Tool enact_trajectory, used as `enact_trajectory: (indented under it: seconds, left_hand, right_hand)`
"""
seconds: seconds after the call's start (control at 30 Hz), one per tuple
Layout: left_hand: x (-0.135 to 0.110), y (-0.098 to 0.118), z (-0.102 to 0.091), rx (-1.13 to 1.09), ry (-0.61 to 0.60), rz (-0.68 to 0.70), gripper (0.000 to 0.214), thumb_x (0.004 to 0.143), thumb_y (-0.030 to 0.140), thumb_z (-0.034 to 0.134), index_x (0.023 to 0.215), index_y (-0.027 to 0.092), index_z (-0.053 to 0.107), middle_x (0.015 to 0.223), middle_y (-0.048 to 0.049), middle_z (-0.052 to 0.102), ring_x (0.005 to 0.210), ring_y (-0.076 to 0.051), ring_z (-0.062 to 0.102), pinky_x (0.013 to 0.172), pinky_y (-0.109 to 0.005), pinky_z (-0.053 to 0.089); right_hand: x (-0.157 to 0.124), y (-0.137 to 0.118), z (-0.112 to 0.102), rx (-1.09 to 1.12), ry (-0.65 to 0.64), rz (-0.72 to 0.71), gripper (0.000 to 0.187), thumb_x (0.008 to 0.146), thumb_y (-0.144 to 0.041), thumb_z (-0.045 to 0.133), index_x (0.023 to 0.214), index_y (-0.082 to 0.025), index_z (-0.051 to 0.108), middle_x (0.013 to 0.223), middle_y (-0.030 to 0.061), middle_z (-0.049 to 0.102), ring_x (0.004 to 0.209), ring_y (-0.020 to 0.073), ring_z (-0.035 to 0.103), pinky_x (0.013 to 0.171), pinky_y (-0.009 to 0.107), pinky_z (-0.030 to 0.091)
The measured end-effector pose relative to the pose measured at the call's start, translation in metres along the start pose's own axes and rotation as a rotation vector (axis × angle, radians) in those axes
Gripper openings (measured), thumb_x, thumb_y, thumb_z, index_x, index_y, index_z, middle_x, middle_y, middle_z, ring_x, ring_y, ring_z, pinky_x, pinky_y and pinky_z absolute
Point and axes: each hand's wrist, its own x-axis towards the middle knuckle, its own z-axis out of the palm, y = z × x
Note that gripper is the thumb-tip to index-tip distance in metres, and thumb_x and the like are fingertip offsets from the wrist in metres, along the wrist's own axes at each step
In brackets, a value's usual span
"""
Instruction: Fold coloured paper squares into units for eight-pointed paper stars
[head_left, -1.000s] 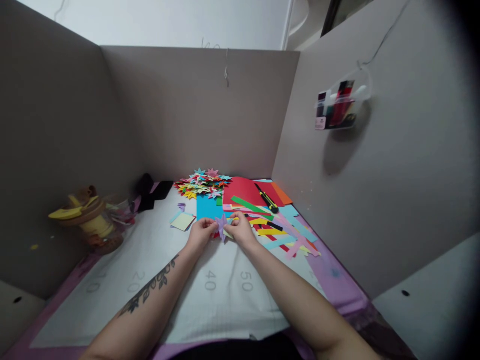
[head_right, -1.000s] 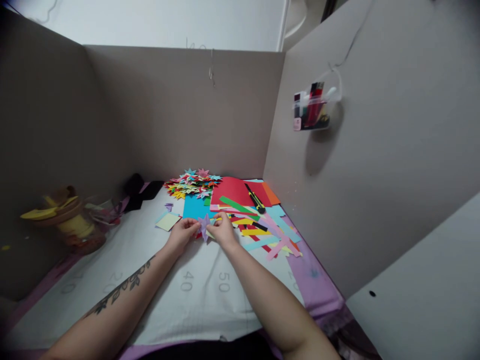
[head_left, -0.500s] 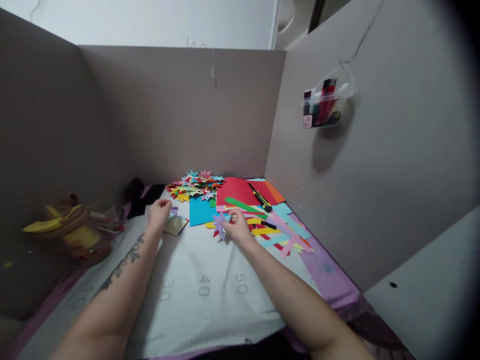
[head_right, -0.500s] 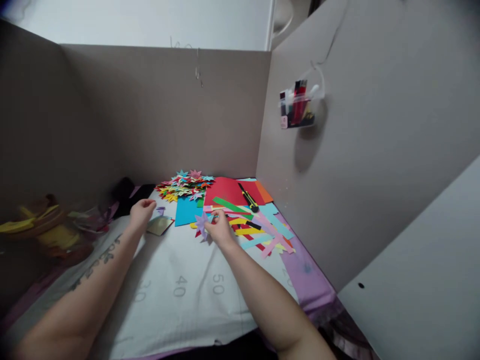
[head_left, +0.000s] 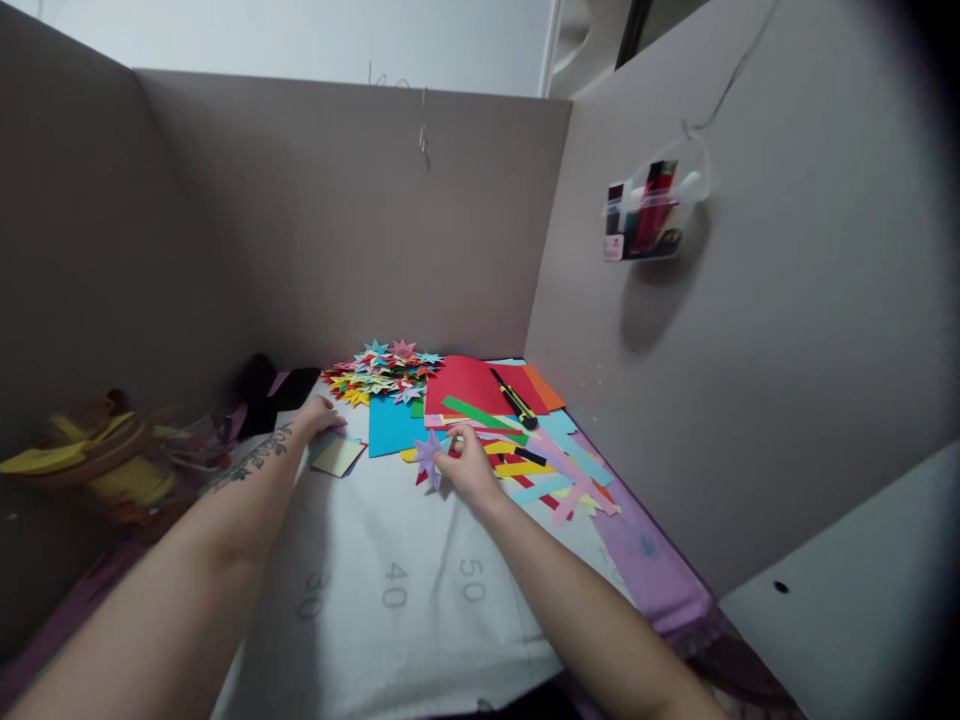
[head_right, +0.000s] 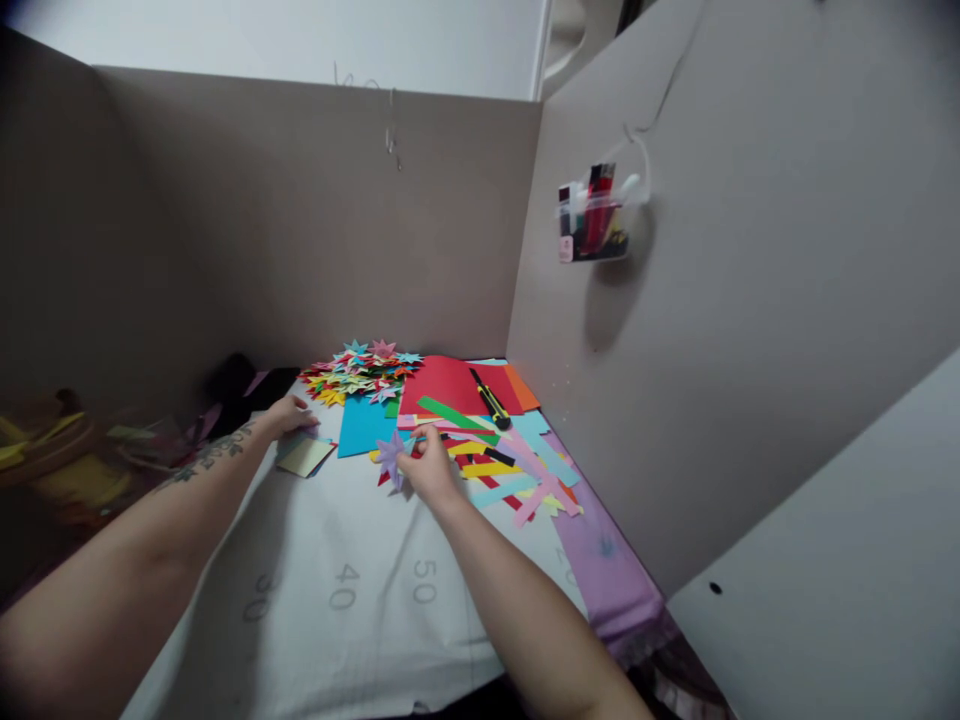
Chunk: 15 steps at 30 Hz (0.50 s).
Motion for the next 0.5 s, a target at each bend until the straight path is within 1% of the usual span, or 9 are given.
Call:
enact_trajectory:
  seconds: [0.07,0.1,0.13,0.17,0.23,0.3,0.37,0.43,0.5]
  left_hand:
    - [-0.003,0.008,-0.006,-0.021,-0.04,-0.081,0.041,0.051,0.023,0.083,0.083,0.012,0.06,0.068,-0.0014,0.061,0.067,-0.02,0.061,0.055,-0.027,0.048]
    - [-0.004,0.015,-0.009,-0.055,-0.052,-0.1,0.042,0.044,0.02,0.084,0.076,0.013,0.058,0.059,0.0019,0.058,0.06,-0.018,0.059,0.051,-0.025,0.045]
    - [-0.006,0.023,-0.011,-0.099,-0.06,-0.102,0.042,0.042,0.019,0.083,0.073,0.014,0.056,0.055,0.004,0.055,0.055,-0.015,0.056,0.049,-0.024,0.043]
    - [-0.01,0.032,-0.012,-0.153,-0.068,-0.092,0.04,0.043,0.02,0.082,0.071,0.015,0.054,0.054,0.0049,0.053,0.053,-0.013,0.054,0.05,-0.022,0.042]
    - [-0.023,0.05,-0.008,-0.278,-0.088,-0.044,0.037,0.049,0.026,0.079,0.071,0.017,0.052,0.056,0.0056,0.052,0.053,-0.01,0.053,0.054,-0.021,0.044]
    - [-0.049,0.062,0.004,-0.386,-0.117,0.001,0.036,0.052,0.031,0.077,0.073,0.018,0.051,0.059,0.006,0.052,0.055,-0.008,0.053,0.058,-0.021,0.045]
    - [-0.085,0.066,0.024,-0.463,-0.163,0.029,0.039,0.05,0.034,0.077,0.077,0.018,0.053,0.064,0.0049,0.056,0.058,-0.009,0.055,0.06,-0.021,0.046]
    - [-0.124,0.061,0.047,-0.508,-0.201,0.035,0.044,0.046,0.033,0.079,0.08,0.018,0.055,0.065,0.0033,0.058,0.058,-0.011,0.057,0.058,-0.023,0.047]
    - [-0.154,0.052,0.067,-0.538,-0.209,0.034,0.044,0.045,0.031,0.08,0.079,0.016,0.057,0.067,0.0014,0.06,0.058,-0.011,0.057,0.059,-0.024,0.047]
  right_hand:
    - [0.0,-0.001,0.0,-0.003,0.004,-0.007,0.031,0.061,-0.018,0.057,0.088,-0.023,0.044,0.057,-0.0094,0.049,0.045,0.0082,0.045,0.041,0.016,0.033]
    - [0.0,-0.002,0.0,-0.006,0.01,-0.012,0.03,0.062,-0.017,0.057,0.088,-0.023,0.044,0.056,-0.0097,0.048,0.044,0.008,0.044,0.041,0.016,0.033]
    - [0.001,-0.001,0.0,-0.01,0.017,-0.017,0.03,0.062,-0.017,0.057,0.088,-0.023,0.044,0.055,-0.0099,0.048,0.044,0.0079,0.043,0.041,0.016,0.032]
    - [0.002,-0.001,0.0,-0.014,0.027,-0.023,0.029,0.061,-0.017,0.057,0.088,-0.023,0.045,0.054,-0.0103,0.047,0.043,0.0077,0.042,0.041,0.017,0.032]
    - [0.005,0.002,-0.001,-0.022,0.06,-0.037,0.029,0.061,-0.018,0.057,0.087,-0.022,0.045,0.054,-0.0107,0.044,0.043,0.0077,0.04,0.042,0.017,0.031]
    - [0.008,0.005,-0.002,-0.031,0.103,-0.051,0.029,0.061,-0.018,0.057,0.088,-0.022,0.046,0.054,-0.0106,0.043,0.044,0.0078,0.039,0.043,0.017,0.031]
    - [0.009,0.008,-0.003,-0.041,0.144,-0.069,0.029,0.062,-0.019,0.058,0.088,-0.022,0.046,0.056,-0.01,0.043,0.046,0.0082,0.039,0.045,0.018,0.031]
    - [0.009,0.009,-0.004,-0.051,0.172,-0.089,0.029,0.063,-0.02,0.058,0.09,-0.022,0.046,0.059,-0.0089,0.045,0.049,0.0093,0.042,0.047,0.019,0.033]
    - [0.008,0.008,-0.005,-0.059,0.187,-0.109,0.03,0.064,-0.021,0.058,0.092,-0.022,0.045,0.063,-0.0071,0.049,0.054,0.0108,0.047,0.051,0.02,0.036]
